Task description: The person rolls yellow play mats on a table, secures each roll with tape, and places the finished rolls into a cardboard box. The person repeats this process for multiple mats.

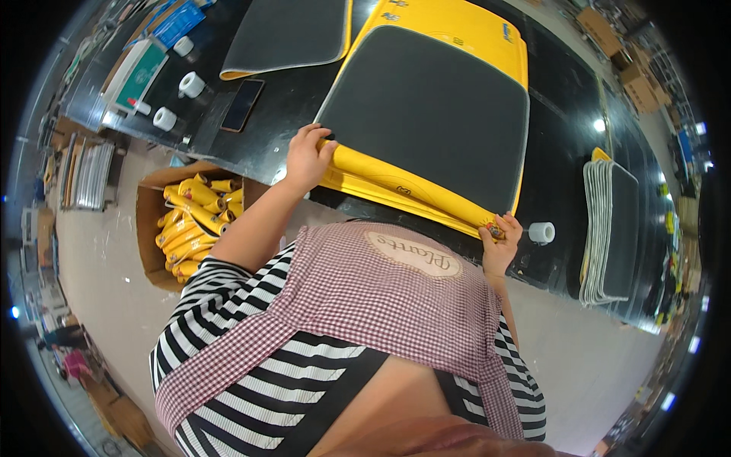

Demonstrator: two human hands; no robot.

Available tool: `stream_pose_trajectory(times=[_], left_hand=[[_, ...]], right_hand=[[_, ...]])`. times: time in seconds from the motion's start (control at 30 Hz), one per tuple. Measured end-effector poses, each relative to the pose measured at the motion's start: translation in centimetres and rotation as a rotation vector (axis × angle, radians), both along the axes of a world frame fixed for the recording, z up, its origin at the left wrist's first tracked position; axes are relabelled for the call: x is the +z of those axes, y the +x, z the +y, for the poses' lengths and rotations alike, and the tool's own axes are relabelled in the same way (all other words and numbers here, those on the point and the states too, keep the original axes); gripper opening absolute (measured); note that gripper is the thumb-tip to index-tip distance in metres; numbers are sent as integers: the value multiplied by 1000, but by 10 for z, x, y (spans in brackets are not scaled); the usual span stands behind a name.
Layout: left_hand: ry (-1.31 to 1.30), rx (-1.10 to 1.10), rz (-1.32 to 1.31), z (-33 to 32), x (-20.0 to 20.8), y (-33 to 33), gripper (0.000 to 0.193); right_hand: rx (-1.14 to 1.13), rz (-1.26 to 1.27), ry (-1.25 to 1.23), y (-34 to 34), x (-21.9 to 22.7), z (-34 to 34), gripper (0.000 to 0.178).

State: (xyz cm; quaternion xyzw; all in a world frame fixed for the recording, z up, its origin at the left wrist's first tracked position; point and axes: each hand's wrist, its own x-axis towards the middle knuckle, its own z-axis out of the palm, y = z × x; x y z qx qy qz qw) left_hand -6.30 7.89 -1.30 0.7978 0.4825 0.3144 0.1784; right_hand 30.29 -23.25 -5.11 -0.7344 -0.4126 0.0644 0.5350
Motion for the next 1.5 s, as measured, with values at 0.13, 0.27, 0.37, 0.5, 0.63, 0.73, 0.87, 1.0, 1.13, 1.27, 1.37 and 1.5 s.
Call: stream_pose_trajectory(times=[0.13,0.27,0.37,0.5,0.63,0.73,0.87,1.0,1.13,1.27,1.37,1.5], left_hand=[[-35,12,55,-1,1,0,30],[-103,80,177,4,15,16,35],[52,165,210,22,0,35,38],[190,-209,337,25,22,69,43],[181,-515,202,-35,9,108,47],[153,-522,298,-18,11,130,57],[-83,-575,571,40,46,176,69],[96,-621,387,81,41,208,52],[339,-582,128,112,10,223,32],[463,-551,162,87,11,196,48],[276,-575,396,90,42,196,58],[73,-641,638,114,62,218,58]], right_hand=[[19,-341,-217,-2,20,-2,44],[99,-748,-527,-21,58,18,57],[195,-781,-715,-50,74,48,66],[198,-759,-867,-27,70,86,62],[240,-686,-879,2,72,121,58],[204,-765,-741,22,65,141,58],[210,-737,-545,26,54,174,65],[115,-898,-584,-18,58,182,77],[210,-755,-674,16,74,239,80],[250,-626,-548,53,75,263,72],[271,-494,-539,49,93,268,62],[105,-934,-349,37,59,244,60]])
